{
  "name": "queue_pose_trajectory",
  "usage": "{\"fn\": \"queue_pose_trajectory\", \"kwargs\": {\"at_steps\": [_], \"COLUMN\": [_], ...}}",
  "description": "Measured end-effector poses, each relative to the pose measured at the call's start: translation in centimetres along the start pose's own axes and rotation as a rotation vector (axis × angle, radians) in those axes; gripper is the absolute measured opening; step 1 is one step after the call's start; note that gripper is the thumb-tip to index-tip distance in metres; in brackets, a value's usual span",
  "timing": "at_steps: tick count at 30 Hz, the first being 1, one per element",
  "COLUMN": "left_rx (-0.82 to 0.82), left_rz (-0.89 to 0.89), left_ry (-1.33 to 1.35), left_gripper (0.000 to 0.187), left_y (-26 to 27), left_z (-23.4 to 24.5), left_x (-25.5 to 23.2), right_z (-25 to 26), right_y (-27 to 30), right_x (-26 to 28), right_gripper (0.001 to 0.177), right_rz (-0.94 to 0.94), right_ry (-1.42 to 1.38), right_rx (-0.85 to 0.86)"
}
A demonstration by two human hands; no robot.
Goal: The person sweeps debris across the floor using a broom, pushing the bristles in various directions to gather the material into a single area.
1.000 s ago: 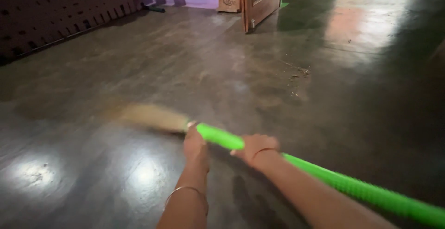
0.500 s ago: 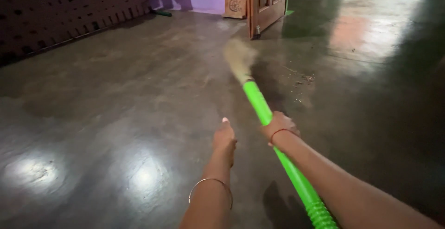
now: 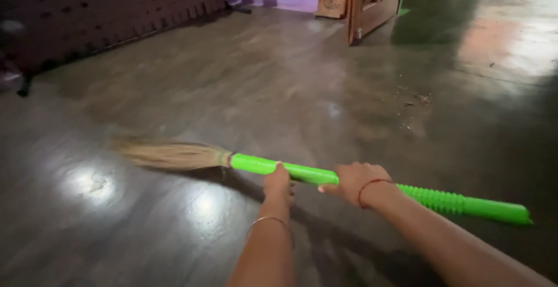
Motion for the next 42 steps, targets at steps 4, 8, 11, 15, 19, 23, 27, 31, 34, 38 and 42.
{"fn": "queue_pose_trajectory", "kwargs": {"at_steps": [4, 8, 11, 15, 19, 23, 27, 31, 34, 38, 42], "left_rx": [0.124, 0.312, 0.404, 0.42, 0.358, 0.312, 0.33, 0.397, 0.393, 0.464, 0.432], "left_rz": [-0.136, -0.11, -0.085, -0.118, -0.104, -0.061, -0.073, -0.185, -0.08, -0.042, -0.049], "left_ry": [0.035, -0.076, -0.186, -0.315, -0.259, -0.229, -0.136, -0.185, -0.144, -0.271, -0.194], "left_gripper": [0.046, 0.054, 0.056, 0.061, 0.054, 0.05, 0.049, 0.053, 0.047, 0.035, 0.04], "left_y": [2.1, 4.8, 6.8, 7.9, 7.4, 6.5, 6.3, 6.8, 7.3, 7.0, 6.3], "left_z": [-4.7, -9.4, -10.9, -10.0, -7.5, -7.3, -10.4, -13.2, -14.5, -14.6, -15.6], "left_x": [-3.7, -5.5, -5.9, -5.8, -5.1, -4.4, -4.4, -4.7, -2.9, -1.0, -2.1], "right_z": [-0.2, 0.0, -1.3, -2.1, -1.2, 1.6, 0.7, -1.0, -2.2, -4.0, -3.8], "right_y": [-0.5, -3.1, -5.8, -9.8, -10.6, -7.9, -5.0, -3.6, -2.1, -0.8, -1.8], "right_x": [-3.6, -10.9, -18.3, -26.0, -27.6, -22.1, -14.1, -9.7, -9.2, -12.8, -21.3], "right_gripper": [0.07, 0.071, 0.078, 0.071, 0.064, 0.07, 0.074, 0.065, 0.058, 0.065, 0.081], "right_rz": [-0.164, -0.373, -0.555, -0.687, -0.814, -0.682, -0.488, -0.352, -0.317, -0.441, -0.542], "right_ry": [-0.068, -0.182, -0.385, -0.839, -0.968, -0.769, -0.68, -0.45, -0.244, -0.426, -0.479], "right_rx": [-0.051, -0.121, -0.134, -0.295, -0.453, -0.497, -0.344, -0.11, -0.044, -0.076, -0.1]}}
Point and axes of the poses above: each hand's wrist, its own y-axis away from the middle knuckle, its own z-axis out of the back of the hand, x = y × z, the point moved 10 cm from there along -y, towards the middle knuckle, and after that the axes turned 14 degrees about -y, right-handed, at the moved point
